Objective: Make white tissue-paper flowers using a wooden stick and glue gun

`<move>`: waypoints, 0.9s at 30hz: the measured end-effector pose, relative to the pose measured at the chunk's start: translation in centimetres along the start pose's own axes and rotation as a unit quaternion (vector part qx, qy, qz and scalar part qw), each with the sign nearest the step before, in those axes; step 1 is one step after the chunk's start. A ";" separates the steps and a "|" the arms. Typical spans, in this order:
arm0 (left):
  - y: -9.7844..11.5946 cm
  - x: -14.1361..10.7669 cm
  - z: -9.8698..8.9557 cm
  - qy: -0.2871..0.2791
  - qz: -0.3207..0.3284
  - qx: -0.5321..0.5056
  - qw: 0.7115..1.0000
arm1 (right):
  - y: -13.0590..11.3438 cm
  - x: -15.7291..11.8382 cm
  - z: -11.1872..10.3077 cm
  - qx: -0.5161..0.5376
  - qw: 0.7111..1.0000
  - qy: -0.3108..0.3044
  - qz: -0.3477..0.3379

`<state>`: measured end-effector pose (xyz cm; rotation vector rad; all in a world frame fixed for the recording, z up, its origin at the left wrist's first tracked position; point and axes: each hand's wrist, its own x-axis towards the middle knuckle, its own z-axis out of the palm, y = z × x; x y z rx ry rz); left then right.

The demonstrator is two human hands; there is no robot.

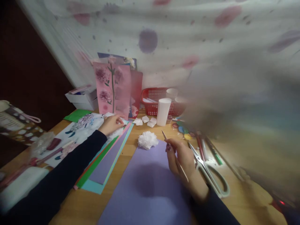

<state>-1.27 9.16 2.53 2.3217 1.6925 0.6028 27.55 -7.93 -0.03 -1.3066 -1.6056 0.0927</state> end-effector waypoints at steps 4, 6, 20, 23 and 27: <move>-0.2 0.0 0.6 0.007 0.024 0.048 0.999 | -0.6 0.1 0.2 -0.033 0.999 0.004 -0.041; -0.2 -0.1 0.6 0.006 0.035 0.057 0.998 | -0.7 0.1 0.3 -0.039 0.998 0.004 -0.039; 1.2 0.0 -1.5 0.035 -0.020 -0.130 0.991 | -0.8 0.3 0.0 -0.015 0.999 -0.004 -0.046; 2.0 -0.4 -2.4 -0.033 -0.035 -0.309 0.950 | -1.6 0.7 0.1 0.094 0.995 -0.003 0.038; 5.2 -2.4 -3.8 -0.178 0.001 -0.457 0.871 | -2.8 1.7 0.4 0.307 0.938 -0.024 0.160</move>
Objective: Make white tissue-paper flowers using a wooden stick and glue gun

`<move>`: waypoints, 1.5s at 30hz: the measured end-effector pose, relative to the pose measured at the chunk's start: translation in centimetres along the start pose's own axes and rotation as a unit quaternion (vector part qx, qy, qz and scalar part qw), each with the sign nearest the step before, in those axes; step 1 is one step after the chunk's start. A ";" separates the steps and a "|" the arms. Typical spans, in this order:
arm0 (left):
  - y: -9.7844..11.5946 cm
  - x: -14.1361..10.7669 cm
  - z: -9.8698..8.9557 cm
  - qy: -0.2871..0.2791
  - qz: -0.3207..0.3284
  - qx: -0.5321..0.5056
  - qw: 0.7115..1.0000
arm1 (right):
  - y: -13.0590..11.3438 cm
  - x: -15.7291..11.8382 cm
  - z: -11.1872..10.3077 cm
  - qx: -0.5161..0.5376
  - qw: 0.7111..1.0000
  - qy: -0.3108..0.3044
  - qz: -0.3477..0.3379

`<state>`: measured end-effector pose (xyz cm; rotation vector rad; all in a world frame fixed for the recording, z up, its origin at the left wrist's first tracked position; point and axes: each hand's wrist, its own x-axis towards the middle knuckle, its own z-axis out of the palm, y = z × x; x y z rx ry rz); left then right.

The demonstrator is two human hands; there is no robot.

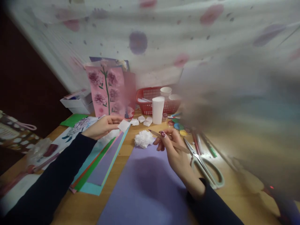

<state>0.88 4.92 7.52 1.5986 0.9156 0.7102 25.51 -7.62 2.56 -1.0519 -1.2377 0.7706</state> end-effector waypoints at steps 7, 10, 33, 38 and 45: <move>2.7 -2.2 4.3 -0.046 0.030 -0.004 0.998 | 0.1 0.0 0.5 0.149 0.985 -0.011 0.088; 2.6 -2.9 3.8 -0.014 0.014 0.037 0.999 | 0.2 -0.2 0.5 0.143 0.985 -0.014 0.095; 0.4 -11.3 4.4 0.139 -0.009 0.338 0.931 | -3.4 -4.5 8.2 -0.155 0.974 -0.165 0.017; 0.6 -12.4 4.5 0.136 0.005 0.345 0.929 | -3.2 -5.3 9.8 -0.158 0.968 -0.194 0.001; 0.3 -12.9 2.6 0.143 -0.022 0.292 0.945 | -2.8 -5.3 9.4 -0.200 0.958 -0.207 0.001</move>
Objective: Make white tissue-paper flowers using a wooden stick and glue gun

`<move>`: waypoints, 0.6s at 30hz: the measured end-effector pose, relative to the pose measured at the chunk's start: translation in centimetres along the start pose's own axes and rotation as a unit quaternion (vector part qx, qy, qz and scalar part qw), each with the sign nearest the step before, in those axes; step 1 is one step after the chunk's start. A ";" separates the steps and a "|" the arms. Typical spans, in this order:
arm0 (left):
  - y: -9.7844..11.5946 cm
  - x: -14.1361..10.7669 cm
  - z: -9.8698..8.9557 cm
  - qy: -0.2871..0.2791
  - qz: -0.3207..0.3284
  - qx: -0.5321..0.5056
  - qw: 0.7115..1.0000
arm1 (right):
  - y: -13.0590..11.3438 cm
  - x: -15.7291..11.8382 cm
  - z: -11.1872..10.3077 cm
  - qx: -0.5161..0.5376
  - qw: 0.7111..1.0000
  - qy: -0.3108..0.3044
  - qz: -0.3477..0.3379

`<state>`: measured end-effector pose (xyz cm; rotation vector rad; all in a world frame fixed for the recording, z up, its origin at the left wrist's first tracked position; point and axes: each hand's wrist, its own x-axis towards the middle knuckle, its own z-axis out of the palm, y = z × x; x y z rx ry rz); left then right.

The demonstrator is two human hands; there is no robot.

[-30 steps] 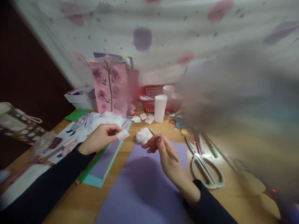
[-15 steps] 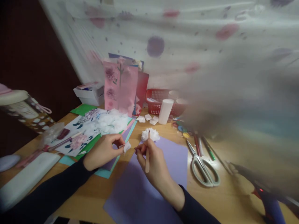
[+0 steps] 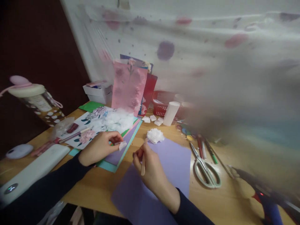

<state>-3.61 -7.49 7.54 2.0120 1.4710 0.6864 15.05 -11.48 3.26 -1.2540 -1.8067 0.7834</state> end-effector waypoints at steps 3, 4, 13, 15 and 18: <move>0.2 -0.1 0.8 -0.006 0.027 0.034 0.999 | -1.0 0.3 0.5 -0.008 1.000 -0.004 0.003; 0.4 -0.2 1.1 -0.008 0.040 0.047 0.998 | -1.2 0.4 0.8 -0.003 1.000 -0.005 -0.003; -0.8 0.2 0.6 -0.026 0.020 -0.008 0.999 | 1.1 -0.2 0.2 -0.034 0.999 0.009 -0.022; -1.6 0.6 0.0 -0.041 -0.001 -0.044 0.998 | 1.2 -0.6 -0.3 -0.061 0.998 -0.029 -0.003; -2.2 1.3 -0.7 -0.087 -0.031 -0.141 0.986 | 0.9 -1.2 -1.3 -0.118 0.990 -0.074 0.001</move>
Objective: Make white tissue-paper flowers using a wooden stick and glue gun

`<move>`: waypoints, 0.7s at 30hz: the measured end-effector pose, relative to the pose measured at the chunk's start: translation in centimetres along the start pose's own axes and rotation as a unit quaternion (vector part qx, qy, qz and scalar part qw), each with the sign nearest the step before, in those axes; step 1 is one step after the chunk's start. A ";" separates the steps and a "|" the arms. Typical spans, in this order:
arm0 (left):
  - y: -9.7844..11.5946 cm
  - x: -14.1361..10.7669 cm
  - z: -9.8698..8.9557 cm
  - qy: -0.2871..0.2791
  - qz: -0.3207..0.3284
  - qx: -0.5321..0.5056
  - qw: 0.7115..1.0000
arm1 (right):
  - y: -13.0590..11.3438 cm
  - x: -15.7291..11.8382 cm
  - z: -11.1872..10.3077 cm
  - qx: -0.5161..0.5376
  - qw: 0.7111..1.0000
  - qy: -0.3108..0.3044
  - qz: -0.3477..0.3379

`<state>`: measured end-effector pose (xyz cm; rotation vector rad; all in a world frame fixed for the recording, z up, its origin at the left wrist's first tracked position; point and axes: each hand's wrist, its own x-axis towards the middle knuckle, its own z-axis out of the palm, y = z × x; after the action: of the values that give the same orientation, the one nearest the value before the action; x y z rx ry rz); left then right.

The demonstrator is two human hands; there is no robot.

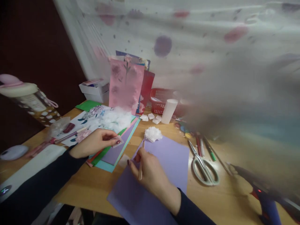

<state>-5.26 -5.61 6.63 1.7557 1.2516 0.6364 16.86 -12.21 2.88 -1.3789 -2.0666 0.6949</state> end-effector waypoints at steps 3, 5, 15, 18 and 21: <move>0.5 0.5 -0.1 -0.037 -0.007 -0.083 0.996 | 0.3 -0.5 -1.5 -0.018 0.999 0.037 -0.034; 1.1 0.8 0.3 -0.058 -0.004 -0.148 0.987 | 1.0 -0.7 -2.5 0.010 0.995 0.082 -0.054; 3.5 4.5 4.8 -0.104 -0.071 -0.379 0.917 | 4.7 -0.1 -5.0 0.350 0.875 0.334 0.010; 3.1 5.0 6.3 -0.087 -0.071 -0.415 0.903 | 5.3 -0.6 -4.5 0.343 0.881 0.324 0.023; 2.4 4.8 7.3 -0.101 -0.091 -0.449 0.883 | 5.6 -0.9 -3.9 0.327 0.903 0.279 0.021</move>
<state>3.44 -4.06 4.78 0.8842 0.7563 0.7393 23.48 -10.74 1.62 -1.0572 -1.1968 0.7976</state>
